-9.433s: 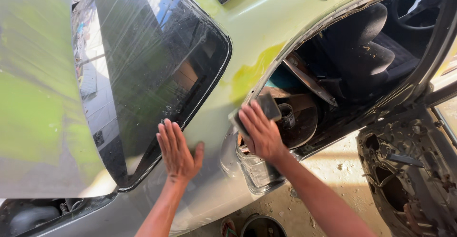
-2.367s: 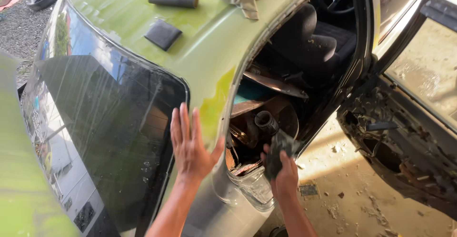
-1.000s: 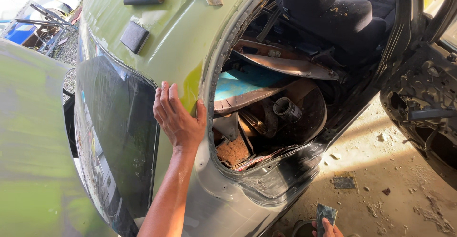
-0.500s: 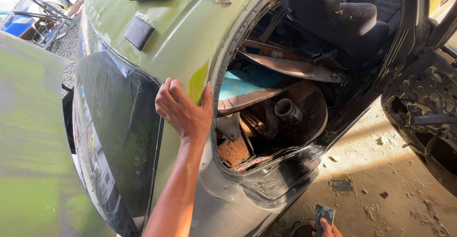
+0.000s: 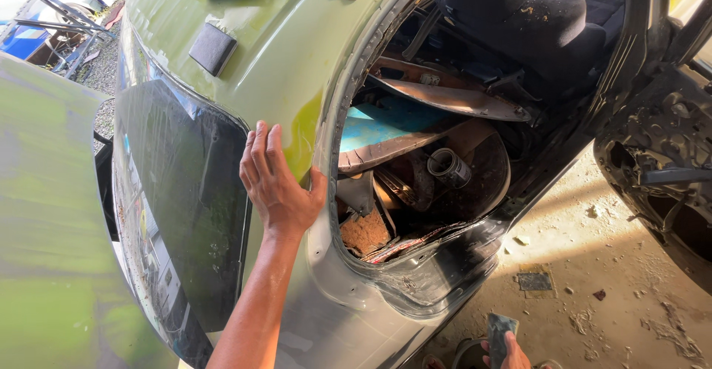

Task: The person sands the rear quarter panel of a light green car using a sanding block. They repeatedly wipe the surface with a cloth and sand the area around the rear window and door frame.

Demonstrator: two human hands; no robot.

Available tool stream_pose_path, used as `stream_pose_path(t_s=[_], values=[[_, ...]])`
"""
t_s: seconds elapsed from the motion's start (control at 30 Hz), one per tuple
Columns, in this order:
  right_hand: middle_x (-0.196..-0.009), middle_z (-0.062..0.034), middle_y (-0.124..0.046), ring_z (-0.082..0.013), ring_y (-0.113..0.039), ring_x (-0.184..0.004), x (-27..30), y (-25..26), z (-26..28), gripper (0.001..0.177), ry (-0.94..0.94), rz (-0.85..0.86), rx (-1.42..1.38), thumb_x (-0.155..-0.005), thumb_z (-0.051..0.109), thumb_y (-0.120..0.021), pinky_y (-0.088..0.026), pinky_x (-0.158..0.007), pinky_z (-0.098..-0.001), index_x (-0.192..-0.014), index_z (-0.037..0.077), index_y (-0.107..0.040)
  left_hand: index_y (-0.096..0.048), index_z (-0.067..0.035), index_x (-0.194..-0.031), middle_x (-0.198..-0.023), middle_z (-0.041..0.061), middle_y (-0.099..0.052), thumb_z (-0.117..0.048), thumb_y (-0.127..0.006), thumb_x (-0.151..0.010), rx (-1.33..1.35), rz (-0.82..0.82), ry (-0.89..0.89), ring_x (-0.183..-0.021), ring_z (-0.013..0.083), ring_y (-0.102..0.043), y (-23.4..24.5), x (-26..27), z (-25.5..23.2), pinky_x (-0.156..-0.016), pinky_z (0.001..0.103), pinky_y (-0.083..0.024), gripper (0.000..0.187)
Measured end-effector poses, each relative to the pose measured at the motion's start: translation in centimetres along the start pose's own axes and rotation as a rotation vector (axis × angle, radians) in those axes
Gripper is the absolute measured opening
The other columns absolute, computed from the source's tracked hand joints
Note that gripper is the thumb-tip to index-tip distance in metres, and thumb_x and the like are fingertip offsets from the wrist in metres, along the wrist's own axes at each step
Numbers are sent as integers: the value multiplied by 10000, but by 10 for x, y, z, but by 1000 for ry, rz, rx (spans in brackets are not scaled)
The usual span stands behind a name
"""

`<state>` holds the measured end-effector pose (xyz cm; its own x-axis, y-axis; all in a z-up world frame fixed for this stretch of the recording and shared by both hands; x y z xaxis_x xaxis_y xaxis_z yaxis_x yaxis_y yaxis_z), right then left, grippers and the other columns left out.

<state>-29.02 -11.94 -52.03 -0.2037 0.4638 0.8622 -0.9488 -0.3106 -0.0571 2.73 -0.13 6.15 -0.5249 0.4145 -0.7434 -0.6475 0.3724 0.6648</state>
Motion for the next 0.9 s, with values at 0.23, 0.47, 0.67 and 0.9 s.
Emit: stream_pose_path(t_s=[0.23, 0.47, 0.67, 0.9], values=[[-894, -259, -718, -293, -615, -658, 72, -85, 57, 439, 132, 198, -212, -982, 299, -611, -462, -575, -367, -1071, -121, -703, -567, -59, -1334, -1374, 156, -551, -397, -611, -825, 93, 5, -195, -1197, 324, -529, 12, -10, 28, -994, 462, -429, 612], [-965, -291, -719, -331, -635, -669, 198, -206, 144, 475, 145, 620, -193, -1017, 276, -394, -370, -488, -333, -1209, -116, -583, -614, -87, -1313, -1398, 106, -557, -307, -523, -902, 134, -59, -230, -1228, 318, -539, 17, -6, 34, -943, 457, -449, 475], [-1075, -159, -574, -243, -544, -891, 329, -265, 236, 500, 680, 913, -76, -969, 267, -372, -495, -743, -376, -1341, -36, -514, -597, -55, -1307, -1399, 122, -559, -290, -481, -903, 167, -87, -179, -1261, 333, -525, 19, -7, 43, -976, 460, -419, 482], [-1332, -138, -606, -367, -499, -1180, 424, -311, 343, 407, 2188, 301, 325, -985, 220, -537, -386, -1010, -458, -1349, 61, -624, -633, -67, -1244, -1302, 109, -598, -315, -558, -757, 162, -228, -149, -1219, 298, -554, 17, -6, 56, -957, 382, -411, 553]])
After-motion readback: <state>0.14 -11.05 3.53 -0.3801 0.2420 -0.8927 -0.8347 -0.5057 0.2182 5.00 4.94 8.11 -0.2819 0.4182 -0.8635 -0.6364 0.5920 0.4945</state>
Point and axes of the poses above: each hand's wrist, its own x-axis away from the middle knuckle, its own y-axis out of the back of the hand, z = x × y, the point moved 8 cm from there along -x, towards the middle knuckle
